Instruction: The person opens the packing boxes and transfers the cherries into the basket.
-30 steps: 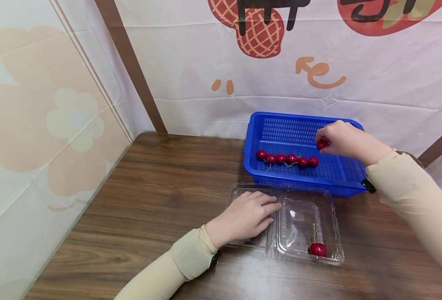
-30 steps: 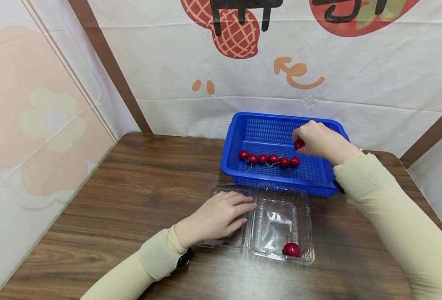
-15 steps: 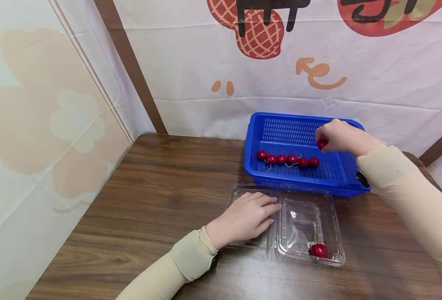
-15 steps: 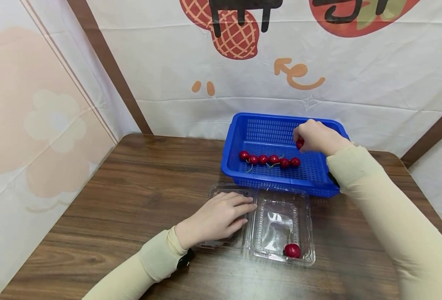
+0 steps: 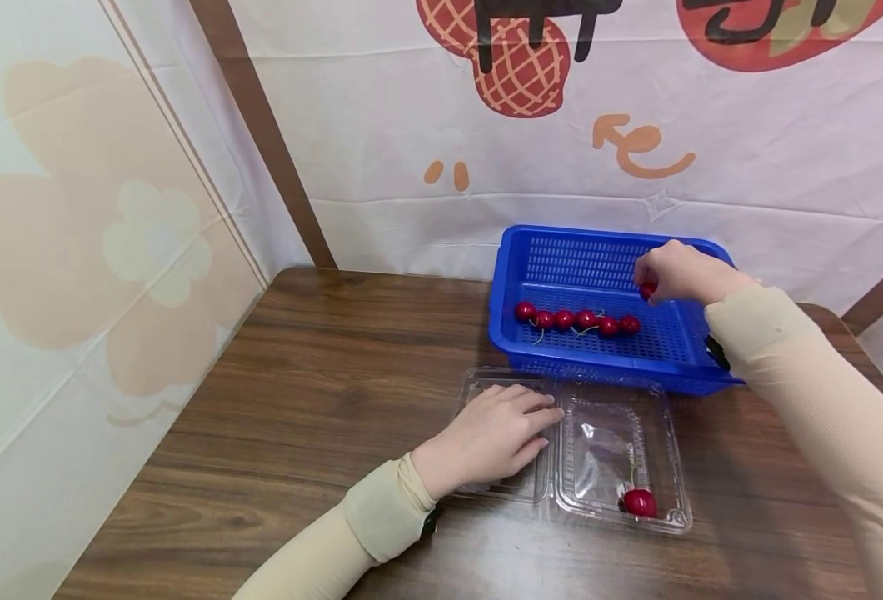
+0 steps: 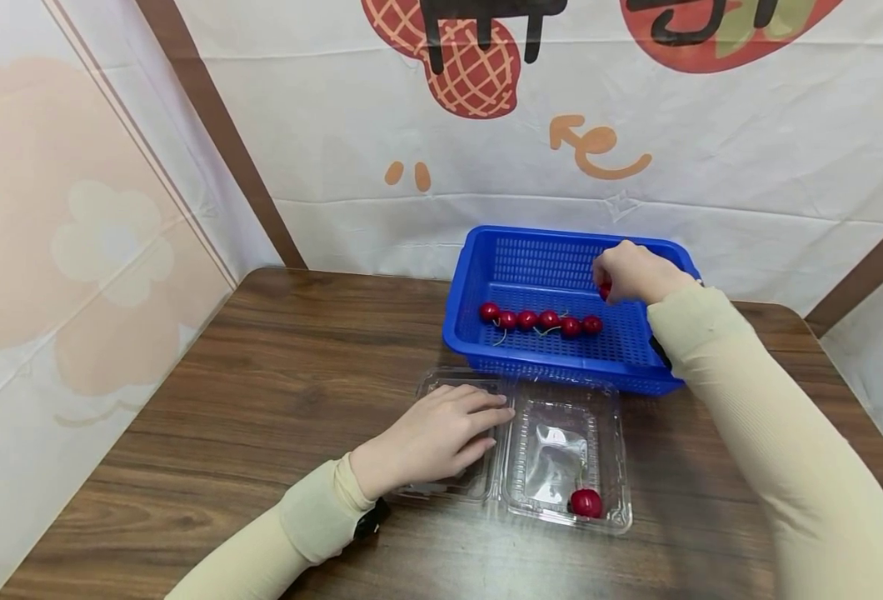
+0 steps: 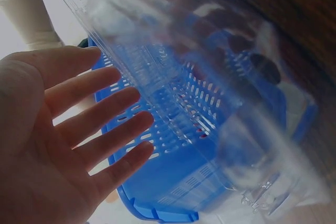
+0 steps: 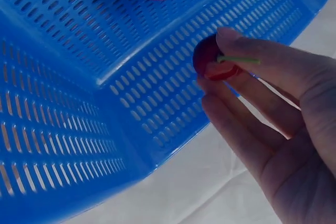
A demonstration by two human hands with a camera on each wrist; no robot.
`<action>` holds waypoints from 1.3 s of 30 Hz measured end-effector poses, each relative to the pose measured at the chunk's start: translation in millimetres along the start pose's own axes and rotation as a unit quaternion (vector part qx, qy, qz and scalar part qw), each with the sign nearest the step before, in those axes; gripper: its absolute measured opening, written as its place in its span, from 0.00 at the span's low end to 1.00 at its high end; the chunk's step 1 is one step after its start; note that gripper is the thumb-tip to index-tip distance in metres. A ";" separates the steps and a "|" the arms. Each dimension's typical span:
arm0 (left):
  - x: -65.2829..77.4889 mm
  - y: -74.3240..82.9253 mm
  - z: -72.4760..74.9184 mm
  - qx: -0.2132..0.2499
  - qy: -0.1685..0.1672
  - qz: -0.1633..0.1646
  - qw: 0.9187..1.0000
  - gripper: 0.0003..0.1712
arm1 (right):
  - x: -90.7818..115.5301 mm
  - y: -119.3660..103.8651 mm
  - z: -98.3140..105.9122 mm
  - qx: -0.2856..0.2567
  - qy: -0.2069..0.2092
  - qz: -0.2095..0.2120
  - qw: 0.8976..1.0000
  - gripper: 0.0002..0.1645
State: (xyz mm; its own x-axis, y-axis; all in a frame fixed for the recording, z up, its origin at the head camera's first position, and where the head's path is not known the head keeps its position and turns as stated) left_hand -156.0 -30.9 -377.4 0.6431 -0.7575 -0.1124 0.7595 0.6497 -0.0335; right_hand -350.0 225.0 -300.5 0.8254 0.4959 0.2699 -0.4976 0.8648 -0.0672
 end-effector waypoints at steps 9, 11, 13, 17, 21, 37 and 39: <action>-1.2 -0.5 0.0 -0.004 -0.005 0.002 1.000 0.22 | -4.5 2.8 -1.2 -0.023 -0.027 -0.005 0.999 0.16; -1.4 -0.4 -0.6 -0.003 -0.004 0.002 1.000 0.22 | -6.3 4.7 -3.3 -0.028 -0.033 -0.010 0.999 0.16; -1.4 -0.2 -0.7 -0.003 -0.004 0.002 1.000 0.22 | -7.9 5.6 -6.1 -0.033 -0.038 -0.014 0.999 0.17; -1.8 0.2 -0.7 -0.003 -0.004 0.000 1.000 0.22 | -9.9 8.9 -11.3 -0.033 -0.046 -0.016 0.998 0.17; -2.2 0.0 -0.5 -0.004 -0.004 0.001 1.000 0.22 | -10.7 12.3 -15.2 -0.035 -0.049 -0.019 0.998 0.16; -0.8 0.1 0.9 -0.007 -0.009 0.004 1.000 0.22 | -20.6 24.6 -30.0 -0.056 -0.080 -0.023 0.995 0.20; -0.5 0.0 0.8 -0.007 -0.008 0.004 1.000 0.22 | -21.7 26.0 -31.8 -0.065 -0.090 -0.033 0.993 0.19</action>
State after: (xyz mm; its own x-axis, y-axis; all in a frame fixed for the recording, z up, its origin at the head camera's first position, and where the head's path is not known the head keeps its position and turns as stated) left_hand -156.3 -30.5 -376.5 0.6513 -0.7527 -0.0959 0.7524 0.6570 -0.0468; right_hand -372.3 239.3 -338.6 0.7885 0.4252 0.4444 -0.3948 0.9039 -0.1644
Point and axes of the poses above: each hand's wrist, its own x-axis away from the middle knuckle, its own z-axis out of the back of the hand, y = z × x, the point moved 2 cm from there along -x, towards the middle knuckle, and after that the axes turned 8 degrees about -y, right-handed, at the moved point
